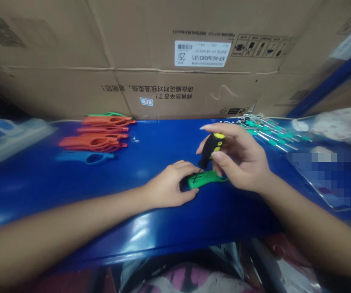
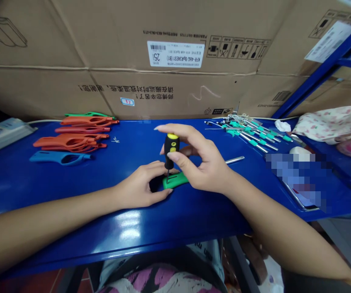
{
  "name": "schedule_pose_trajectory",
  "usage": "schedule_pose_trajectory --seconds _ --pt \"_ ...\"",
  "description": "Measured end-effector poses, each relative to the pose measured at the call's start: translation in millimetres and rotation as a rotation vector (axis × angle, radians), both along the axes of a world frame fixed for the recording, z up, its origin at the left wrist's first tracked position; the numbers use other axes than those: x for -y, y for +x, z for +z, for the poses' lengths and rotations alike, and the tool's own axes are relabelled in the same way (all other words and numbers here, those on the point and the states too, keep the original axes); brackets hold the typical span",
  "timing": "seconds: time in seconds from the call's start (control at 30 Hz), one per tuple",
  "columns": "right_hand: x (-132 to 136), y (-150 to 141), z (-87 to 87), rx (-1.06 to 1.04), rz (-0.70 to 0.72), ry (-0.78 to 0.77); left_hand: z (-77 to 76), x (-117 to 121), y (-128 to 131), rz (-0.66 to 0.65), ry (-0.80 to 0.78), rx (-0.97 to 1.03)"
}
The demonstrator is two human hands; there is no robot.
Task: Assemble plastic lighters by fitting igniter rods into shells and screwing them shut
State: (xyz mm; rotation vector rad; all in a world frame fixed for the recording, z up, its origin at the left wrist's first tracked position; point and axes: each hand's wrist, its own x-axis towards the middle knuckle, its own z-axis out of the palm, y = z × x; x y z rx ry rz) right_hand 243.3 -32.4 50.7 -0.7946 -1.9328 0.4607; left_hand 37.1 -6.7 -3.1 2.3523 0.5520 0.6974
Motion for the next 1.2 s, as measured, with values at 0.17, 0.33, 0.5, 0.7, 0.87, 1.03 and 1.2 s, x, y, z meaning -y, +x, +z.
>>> schedule_pose_trajectory --seconds 0.17,0.33,0.5,0.7,0.87,1.03,1.2 --pt "-0.2 2.1 3.6 0.048 -0.099 0.28 -0.4 -0.1 0.2 0.0 0.012 0.007" --pt "1.3 3.8 12.8 0.023 0.028 -0.004 0.2 0.0 0.2 -0.002 0.013 -0.001" --pt "1.7 4.9 14.4 0.049 -0.194 0.301 -1.1 -0.7 0.5 -0.007 0.023 0.017" --pt "4.6 3.5 16.5 0.038 0.014 0.075 0.0 -0.1 1.1 0.005 0.027 -0.024" --pt "5.1 2.9 19.1 0.061 -0.149 0.303 -0.4 -0.8 0.7 0.006 0.018 -0.027" --pt "4.8 3.3 19.8 0.026 -0.046 0.12 -1.7 -1.6 0.7 0.003 0.025 -0.036" --pt "-0.1 4.6 15.4 0.043 -0.207 0.302 -0.2 -1.4 1.5 -0.005 0.013 -0.02"
